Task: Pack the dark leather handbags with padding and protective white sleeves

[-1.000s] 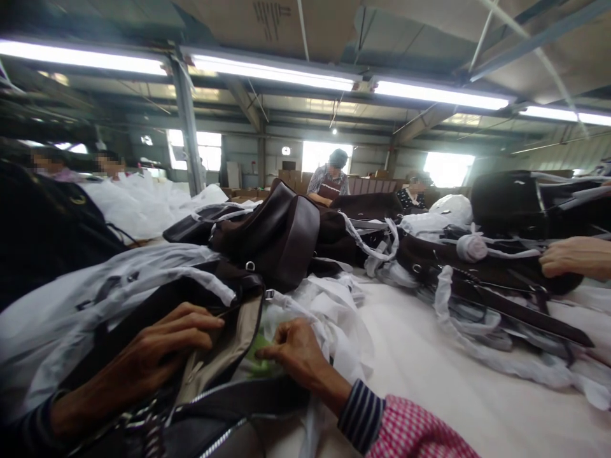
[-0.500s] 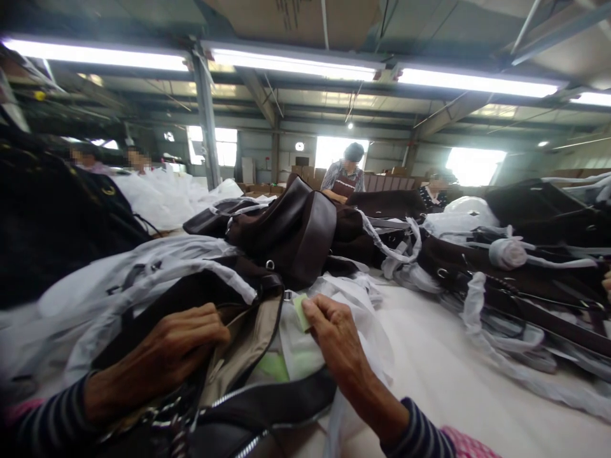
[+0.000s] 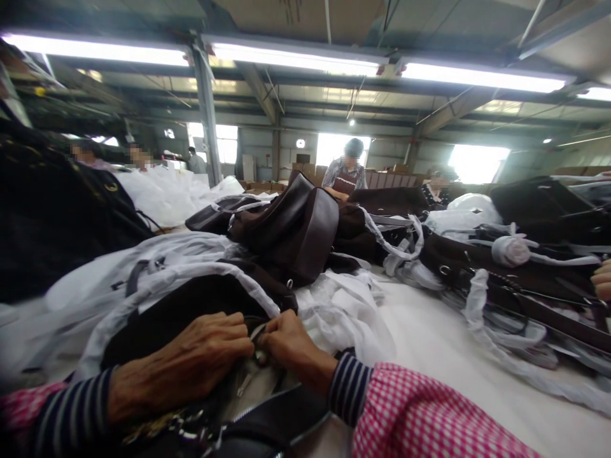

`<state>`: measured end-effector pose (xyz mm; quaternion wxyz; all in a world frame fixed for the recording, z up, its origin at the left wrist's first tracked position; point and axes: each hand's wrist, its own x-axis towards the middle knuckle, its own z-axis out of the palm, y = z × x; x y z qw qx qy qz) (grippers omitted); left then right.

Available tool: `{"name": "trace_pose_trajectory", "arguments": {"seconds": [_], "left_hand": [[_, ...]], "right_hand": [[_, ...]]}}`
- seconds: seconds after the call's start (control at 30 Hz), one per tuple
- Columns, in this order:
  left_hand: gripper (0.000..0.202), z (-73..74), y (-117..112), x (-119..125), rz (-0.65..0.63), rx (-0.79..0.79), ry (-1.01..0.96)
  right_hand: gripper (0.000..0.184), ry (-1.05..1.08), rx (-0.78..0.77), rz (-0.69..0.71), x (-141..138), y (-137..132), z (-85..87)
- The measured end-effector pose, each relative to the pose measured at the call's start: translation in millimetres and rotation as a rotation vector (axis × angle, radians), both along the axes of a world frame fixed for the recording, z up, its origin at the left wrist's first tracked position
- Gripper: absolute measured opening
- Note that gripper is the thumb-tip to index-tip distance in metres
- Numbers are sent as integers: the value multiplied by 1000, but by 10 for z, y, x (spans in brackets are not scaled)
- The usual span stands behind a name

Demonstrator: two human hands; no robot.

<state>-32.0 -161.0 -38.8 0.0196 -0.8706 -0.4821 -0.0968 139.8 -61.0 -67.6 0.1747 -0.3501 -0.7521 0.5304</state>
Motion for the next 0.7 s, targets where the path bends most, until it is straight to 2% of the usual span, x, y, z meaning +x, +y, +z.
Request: {"name": "trace_pose_trajectory", "arguments": {"seconds": [0.1,0.2,0.27,0.33,0.47,0.57,0.7], "left_hand": [[21,-19,21,24,18,-6,-30],[23,-31,22,-5,4,29,-74],[22,-33,15,-29,-12,48,-78],[21,-29,6,-46,-14,71,-76],[22,-16,-8,-53,-17,101,-79],[23,-18,-10,-49,-16,96,-86],[24,-56,2,-64,-19,102,-93]], "right_hand": [[12,9,-200,-102,-87,-83,-36],[13,27,-216,-47,-95,-118,-27],[12,33,-103,25,-50,-106,-12],[12,43,72,58,11,-95,4],[18,53,396,5,118,-141,-12],[23,8,606,-10,162,-171,-106],[20,-149,794,8,126,-133,-259]]}}
